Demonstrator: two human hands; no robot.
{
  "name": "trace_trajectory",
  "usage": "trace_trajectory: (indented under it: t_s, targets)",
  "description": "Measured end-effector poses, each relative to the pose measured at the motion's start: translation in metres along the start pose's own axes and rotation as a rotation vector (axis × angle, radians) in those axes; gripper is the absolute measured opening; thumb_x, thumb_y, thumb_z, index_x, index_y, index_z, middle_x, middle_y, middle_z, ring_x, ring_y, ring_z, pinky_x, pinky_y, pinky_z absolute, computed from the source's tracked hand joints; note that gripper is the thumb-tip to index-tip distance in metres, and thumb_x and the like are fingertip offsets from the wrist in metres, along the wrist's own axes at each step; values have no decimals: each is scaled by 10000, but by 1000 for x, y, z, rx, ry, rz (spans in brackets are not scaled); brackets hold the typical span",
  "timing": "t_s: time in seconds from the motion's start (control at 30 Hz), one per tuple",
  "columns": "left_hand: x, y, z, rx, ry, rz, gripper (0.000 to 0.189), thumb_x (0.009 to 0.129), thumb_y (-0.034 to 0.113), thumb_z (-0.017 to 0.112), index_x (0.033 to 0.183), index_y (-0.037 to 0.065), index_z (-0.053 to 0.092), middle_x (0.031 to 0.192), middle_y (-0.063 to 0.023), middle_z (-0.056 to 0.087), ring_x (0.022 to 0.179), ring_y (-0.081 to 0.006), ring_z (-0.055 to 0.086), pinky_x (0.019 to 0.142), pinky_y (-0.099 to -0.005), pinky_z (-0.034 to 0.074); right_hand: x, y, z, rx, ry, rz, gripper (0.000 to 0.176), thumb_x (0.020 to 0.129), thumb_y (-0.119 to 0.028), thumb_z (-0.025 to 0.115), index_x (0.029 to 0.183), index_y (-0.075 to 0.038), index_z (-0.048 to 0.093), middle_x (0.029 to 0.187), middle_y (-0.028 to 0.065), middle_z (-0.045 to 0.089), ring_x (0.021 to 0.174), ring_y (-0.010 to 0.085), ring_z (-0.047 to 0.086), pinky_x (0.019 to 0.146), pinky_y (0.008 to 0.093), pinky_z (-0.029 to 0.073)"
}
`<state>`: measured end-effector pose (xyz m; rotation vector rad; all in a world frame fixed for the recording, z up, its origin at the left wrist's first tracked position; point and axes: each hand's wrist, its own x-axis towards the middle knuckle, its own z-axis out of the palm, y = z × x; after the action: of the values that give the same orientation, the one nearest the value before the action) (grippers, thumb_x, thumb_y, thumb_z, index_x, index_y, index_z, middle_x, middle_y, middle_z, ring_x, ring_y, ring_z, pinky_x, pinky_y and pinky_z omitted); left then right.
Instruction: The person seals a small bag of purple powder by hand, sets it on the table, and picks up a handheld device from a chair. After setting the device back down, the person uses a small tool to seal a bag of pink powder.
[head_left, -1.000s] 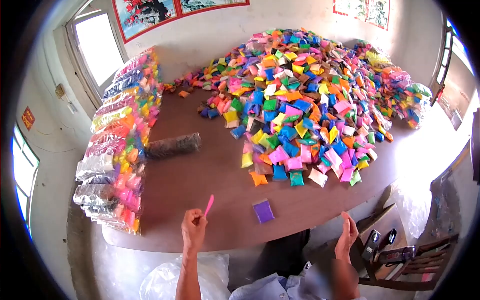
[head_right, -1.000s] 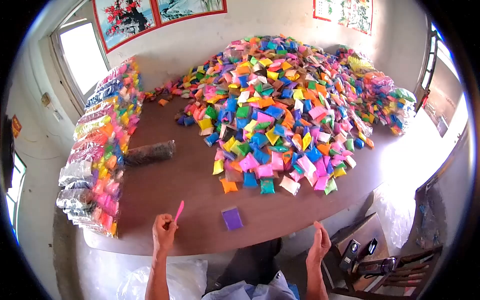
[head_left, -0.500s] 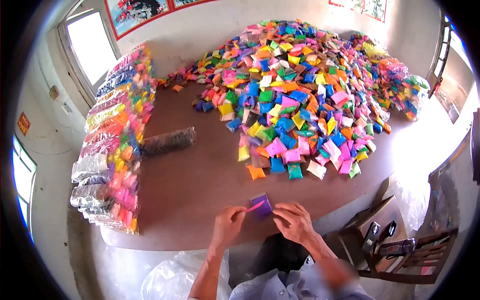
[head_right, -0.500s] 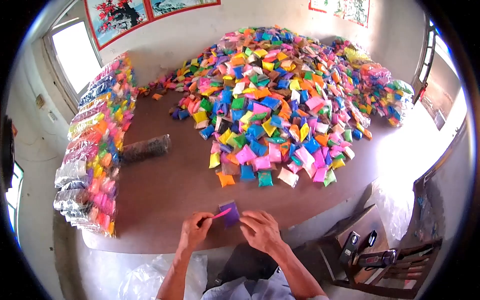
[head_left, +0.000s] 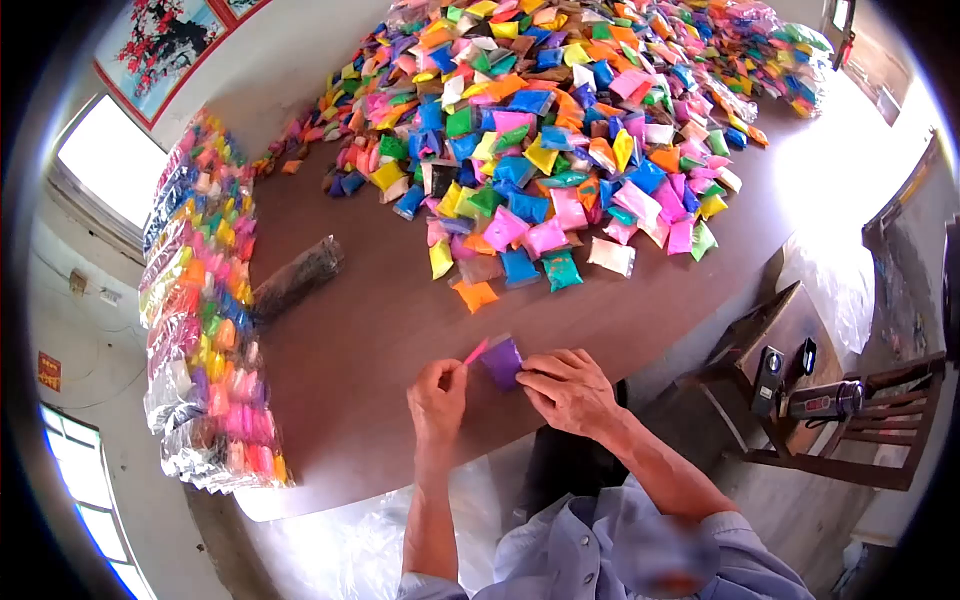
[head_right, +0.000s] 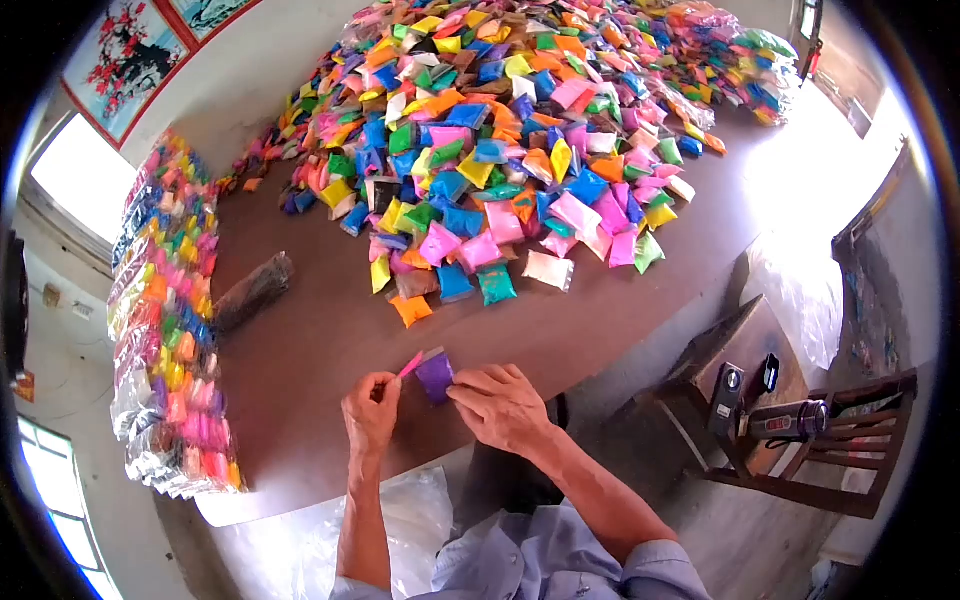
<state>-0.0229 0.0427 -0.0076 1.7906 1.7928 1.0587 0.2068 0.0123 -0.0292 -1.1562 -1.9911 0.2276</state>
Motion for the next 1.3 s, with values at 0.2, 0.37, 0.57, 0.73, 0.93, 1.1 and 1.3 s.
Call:
trace_trajectory:
  t_s: [0.2, 0.37, 0.57, 0.73, 0.93, 1.1, 1.3]
  targets:
    - [-3, 23, -3, -30, -34, 156, 116, 905, 105, 767, 967, 10, 747, 849, -126, 722, 702, -223, 684, 670, -337, 549, 0, -2, -4, -28, -48, 21, 262, 849, -128, 785, 1104, -173, 742, 1234, -33, 689, 1078, 204, 673, 871, 367, 502]
    - [2, 30, 14, -5, -139, 146, 105, 903, 94, 769, 966, 15, 743, 844, -135, 710, 707, -226, 685, 673, -342, 548, 3, -1, -5, -22, -60, -7, 286, 876, -132, 763, 1154, -193, 730, 1285, -43, 673, 1124, 192, 652, 901, 361, 491]
    - [32, 14, 13, 155, -91, 153, 64, 912, 96, 746, 915, 38, 720, 867, -120, 714, 706, -266, 709, 665, -362, 554, 1, 1, -4, -6, -67, -10, 298, 872, -137, 752, 1161, -193, 706, 1276, -30, 667, 1139, 192, 635, 910, 367, 477]
    - [5, 32, 2, -6, -132, 98, 112, 917, 110, 764, 938, 5, 733, 812, -120, 709, 669, -185, 665, 635, -328, 528, -2, 2, -5, 9, -53, 6, 269, 867, -135, 751, 1128, -184, 714, 1242, -41, 671, 1157, 190, 629, 924, 363, 475]
    - [3, 16, 7, 72, -96, 93, 116, 933, 113, 751, 936, -1, 731, 748, -85, 707, 633, -144, 636, 606, -314, 517, 0, 1, -9, 27, -57, -3, 224, 859, -159, 771, 1078, -193, 735, 1203, -79, 684, 1136, 157, 642, 905, 352, 479]
    - [1, 22, -6, -1, -79, -31, 117, 921, 119, 757, 924, 3, 741, 741, -51, 711, 632, -110, 621, 605, -306, 517, -2, 2, -10, 24, -46, -3, 226, 862, -158, 768, 1082, -189, 732, 1214, -77, 683, 1141, 157, 639, 913, 357, 479]
    - [-28, 37, 6, 43, -82, 147, 106, 904, 116, 759, 918, 12, 747, 745, -84, 717, 641, -157, 655, 628, -317, 533, -1, 2, -10, 25, -40, -17, 241, 846, -137, 765, 1084, -172, 747, 1226, -66, 686, 1179, 156, 627, 939, 345, 471]
